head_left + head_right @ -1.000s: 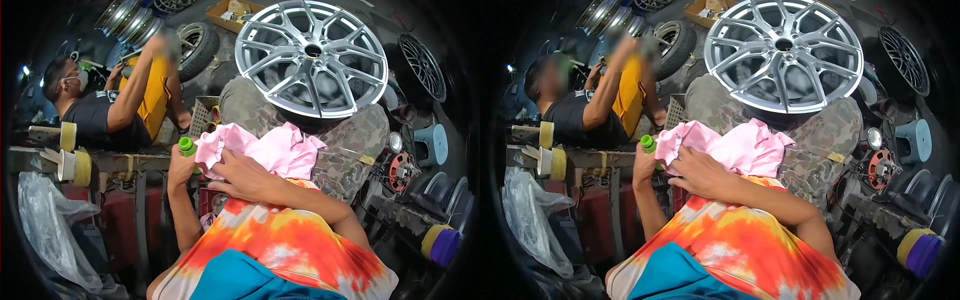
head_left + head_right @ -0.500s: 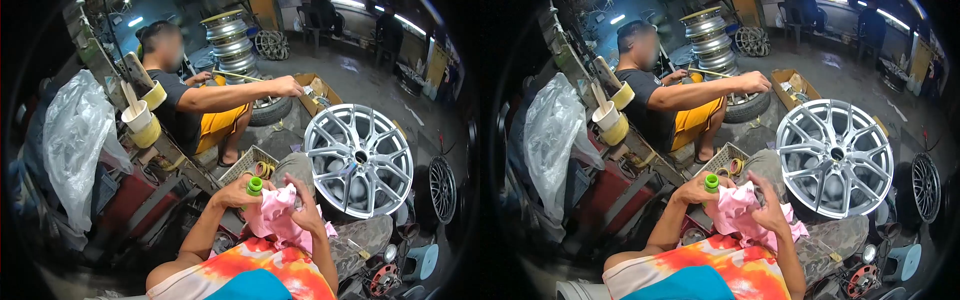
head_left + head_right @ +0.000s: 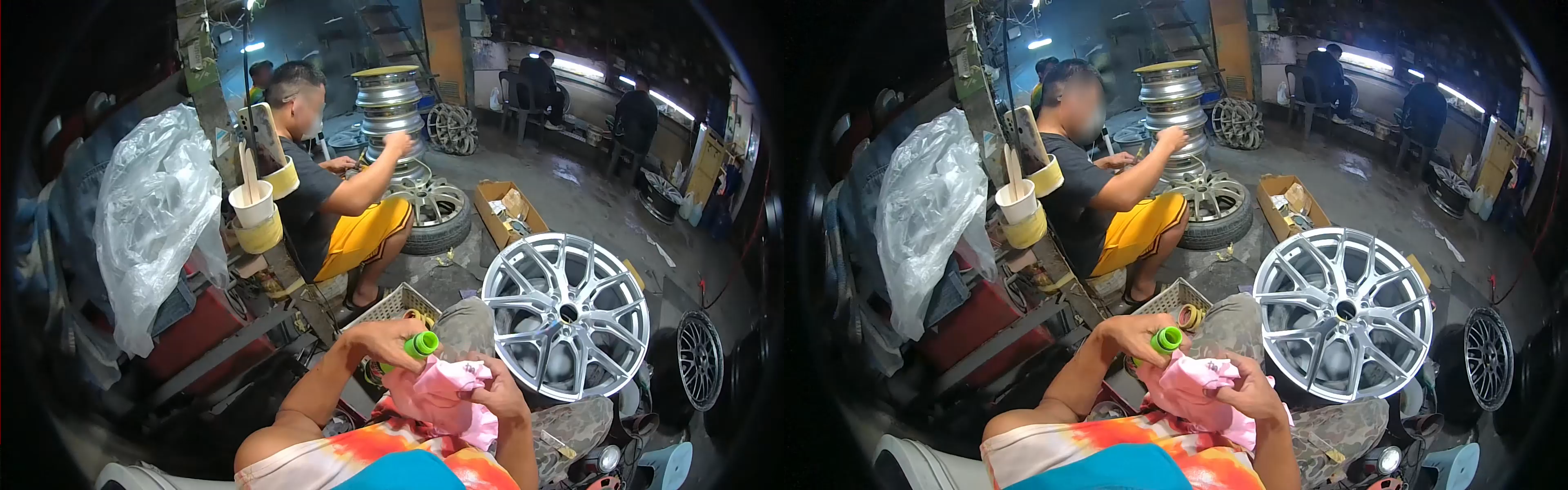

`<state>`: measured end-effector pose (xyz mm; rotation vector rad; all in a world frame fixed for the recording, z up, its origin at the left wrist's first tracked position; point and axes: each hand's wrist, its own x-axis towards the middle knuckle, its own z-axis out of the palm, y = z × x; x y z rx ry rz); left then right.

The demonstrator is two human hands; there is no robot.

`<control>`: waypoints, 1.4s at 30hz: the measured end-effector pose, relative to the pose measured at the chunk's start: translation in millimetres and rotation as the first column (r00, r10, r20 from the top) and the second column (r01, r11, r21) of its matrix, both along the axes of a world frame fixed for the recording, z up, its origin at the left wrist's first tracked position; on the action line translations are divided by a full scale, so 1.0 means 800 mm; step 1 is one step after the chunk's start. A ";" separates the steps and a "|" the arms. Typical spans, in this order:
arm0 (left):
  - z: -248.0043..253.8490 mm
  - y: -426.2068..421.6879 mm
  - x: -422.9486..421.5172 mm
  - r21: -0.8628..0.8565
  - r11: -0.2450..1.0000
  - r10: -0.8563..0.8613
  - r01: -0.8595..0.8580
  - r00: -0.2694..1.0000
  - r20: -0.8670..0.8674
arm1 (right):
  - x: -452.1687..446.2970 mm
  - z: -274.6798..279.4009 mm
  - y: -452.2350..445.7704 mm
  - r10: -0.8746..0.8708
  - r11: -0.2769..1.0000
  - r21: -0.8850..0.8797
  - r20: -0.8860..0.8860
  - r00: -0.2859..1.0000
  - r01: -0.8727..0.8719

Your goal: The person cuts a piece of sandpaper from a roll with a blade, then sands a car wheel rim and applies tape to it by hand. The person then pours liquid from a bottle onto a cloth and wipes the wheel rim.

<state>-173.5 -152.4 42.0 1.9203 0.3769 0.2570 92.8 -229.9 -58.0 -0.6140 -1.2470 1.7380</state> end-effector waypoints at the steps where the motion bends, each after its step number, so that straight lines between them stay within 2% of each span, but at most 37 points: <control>1: -0.001 0.000 -0.002 0.001 1.000 0.000 0.000 1.000 0.002 | 0.001 0.001 -0.005 0.000 1.000 0.001 0.002 1.000 0.000; 3: -0.005 0.001 -0.010 -0.024 0.999 0.031 -0.032 0.999 -0.036 | 0.004 0.010 -0.014 -0.132 0.990 0.055 -0.021 0.991 0.133; 4: -0.010 0.004 -0.013 -0.016 0.999 0.032 -0.033 0.999 -0.031 | 0.000 0.036 -0.024 -0.172 0.983 0.075 0.068 0.983 0.167; 5: -0.021 0.005 -0.018 0.045 0.994 0.096 -0.099 0.993 0.065 | 0.003 0.049 -0.031 -0.172 0.983 0.075 0.072 0.983 0.166; 6: -0.023 0.003 -0.019 0.101 0.980 0.152 -0.170 0.974 0.165 | 0.006 0.060 -0.035 -0.096 0.994 0.065 0.184 0.978 0.086; 7: -0.020 0.000 -0.023 0.102 0.980 0.152 -0.171 0.974 0.170 | 0.007 0.065 -0.037 -0.020 0.999 0.047 0.291 0.957 0.007; 8: -0.012 0.001 -0.028 0.050 0.974 0.215 -0.219 0.974 0.075 | 0.014 0.048 -0.038 -0.027 0.995 0.095 0.420 0.907 -0.014; 9: 0.001 -0.002 -0.028 0.001 0.963 0.271 -0.271 0.962 -0.023 | 0.026 0.040 -0.039 0.063 0.995 0.028 0.559 0.827 -0.095; 10: 0.022 -0.015 -0.018 -0.042 0.958 0.285 -0.282 0.954 0.087 | 0.039 0.027 -0.041 0.073 0.991 0.048 0.610 0.789 -0.129; 11: 0.019 -0.010 -0.018 -0.035 0.959 0.283 -0.280 0.955 0.094 | 0.047 0.021 -0.043 0.081 0.985 0.062 0.658 0.749 -0.161; 12: 0.010 -0.003 -0.020 -0.016 0.960 0.280 -0.280 0.956 0.091 | 0.049 0.052 -0.053 0.071 0.978 0.113 0.606 0.792 -0.175; 13: 0.010 0.003 -0.019 0.005 0.960 0.278 -0.280 0.956 0.089 | 0.059 0.063 -0.060 0.094 0.983 0.069 0.597 0.796 -0.168; 15: 0.016 -0.003 -0.008 -0.034 0.946 0.325 -0.323 0.940 0.100 | 0.066 0.076 -0.071 -0.170 0.901 0.431 0.245 0.955 0.050; 16: 0.018 -0.007 0.000 -0.076 0.927 0.374 -0.368 0.922 0.103 | 0.083 0.075 -0.075 -0.227 0.858 0.501 0.178 0.958 0.110; 17: 0.009 -0.004 0.006 -0.081 0.926 0.376 -0.369 0.922 0.097 | 0.085 0.079 -0.082 -0.363 0.809 0.502 0.014 0.932 0.307; 18: -0.007 0.000 0.013 -0.015 0.947 0.322 -0.322 0.942 0.092 | 0.083 0.095 -0.088 -0.451 0.761 0.475 -0.102 0.886 0.442; 19: -0.016 0.003 0.022 0.049 0.961 0.267 -0.272 0.960 0.084 | 0.079 0.100 -0.081 -0.492 0.660 0.522 -0.244 0.836 0.541; 20: -0.018 0.006 0.030 0.027 0.983 0.181 -0.181 0.984 -0.001 | 0.068 0.113 -0.083 -0.550 0.612 0.465 -0.331 0.767 0.640; 21: -0.017 0.002 0.038 0.020 0.982 0.186 -0.186 0.983 -0.008 | 0.055 0.124 -0.088 -0.602 0.556 0.398 -0.412 0.684 0.729; 23: -0.004 -0.014 0.054 0.034 0.980 0.197 -0.197 0.980 -0.023 | 0.047 0.107 -0.088 -0.493 0.607 0.315 -0.571 0.656 0.730; 24: 0.002 -0.023 0.058 -0.314 0.937 0.183 -0.153 0.981 0.067 | 0.052 0.115 -0.093 -0.256 0.794 0.363 -0.527 0.810 0.487; 25: -0.004 -0.023 0.058 -0.314 0.937 0.183 -0.155 0.981 0.063 | 0.056 0.096 -0.080 -0.242 0.670 0.459 -0.608 0.756 0.583; 27: -0.020 -0.019 0.054 -0.236 0.918 0.363 -0.319 0.915 0.175 | 0.060 0.099 -0.083 -0.120 0.755 0.455 -0.611 0.782 0.472; 28: -0.011 -0.022 0.052 -0.213 0.879 0.455 -0.426 0.884 0.110 | 0.063 0.109 -0.072 0.113 0.861 0.465 -0.573 0.812 0.208; 29: -0.021 -0.017 0.051 -0.214 0.878 0.456 -0.428 0.884 0.104 | 0.051 0.095 -0.116 -0.446 0.838 0.067 -0.488 0.750 0.542; 31: -0.052 -0.003 0.053 -0.109 0.788 0.612 -0.605 0.753 0.242 | 0.056 0.054 -0.092 -0.321 0.876 0.231 -0.373 0.870 0.423; 32: -0.057 -0.003 0.056 -0.101 0.755 0.648 -0.648 0.714 0.266 | 0.052 0.005 -0.098 -0.554 0.822 0.082 -0.109 0.825 0.563; 33: -0.071 0.002 0.059 -0.104 0.759 0.645 -0.642 0.723 0.247 | 0.023 0.038 -0.106 -0.524 0.844 -0.130 0.011 0.852 0.521; 34: -0.093 0.010 0.063 -0.151 0.692 0.709 -0.706 0.625 0.328 | 0.014 -0.001 -0.096 -0.550 0.831 0.062 0.248 0.798 0.553; 35: -0.112 0.010 0.071 -0.207 0.632 0.754 -0.747 0.531 0.386 | -0.014 -0.004 -0.096 -0.528 0.847 0.018 0.162 0.834 0.532; 36: -0.119 0.009 0.074 -0.286 0.650 0.740 -0.704 0.502 0.447 | -0.024 -0.051 -0.089 -0.456 0.886 0.061 0.304 0.836 0.460; 37: -0.133 0.013 0.073 -0.275 0.643 0.734 -0.715 0.472 0.489 | -0.035 -0.048 -0.095 -0.426 0.896 0.117 0.495 0.757 0.428; 38: -0.133 0.017 0.072 -0.096 0.620 0.676 -0.778 0.468 0.569 | -0.043 -0.068 -0.091 -0.372 0.928 0.133 0.407 0.834 0.349; 39: -0.133 0.018 0.074 -0.147 0.666 0.647 -0.731 0.469 0.601 | -0.052 -0.091 -0.097 -0.396 0.918 0.176 0.439 0.806 0.355; 40: -0.123 0.011 0.076 -0.176 0.623 0.716 -0.762 0.465 0.521 | -0.055 -0.106 -0.099 -0.388 0.921 0.168 0.378 0.841 0.350; 41: -0.113 -0.001 0.083 -0.230 0.560 0.799 -0.796 0.447 0.401 | -0.051 -0.109 -0.098 -0.331 0.943 0.114 0.439 0.836 0.314; 42: -0.123 0.000 0.085 -0.169 0.623 0.736 -0.764 0.499 0.457 | -0.044 -0.102 -0.097 -0.361 0.931 0.122 0.438 0.823 0.344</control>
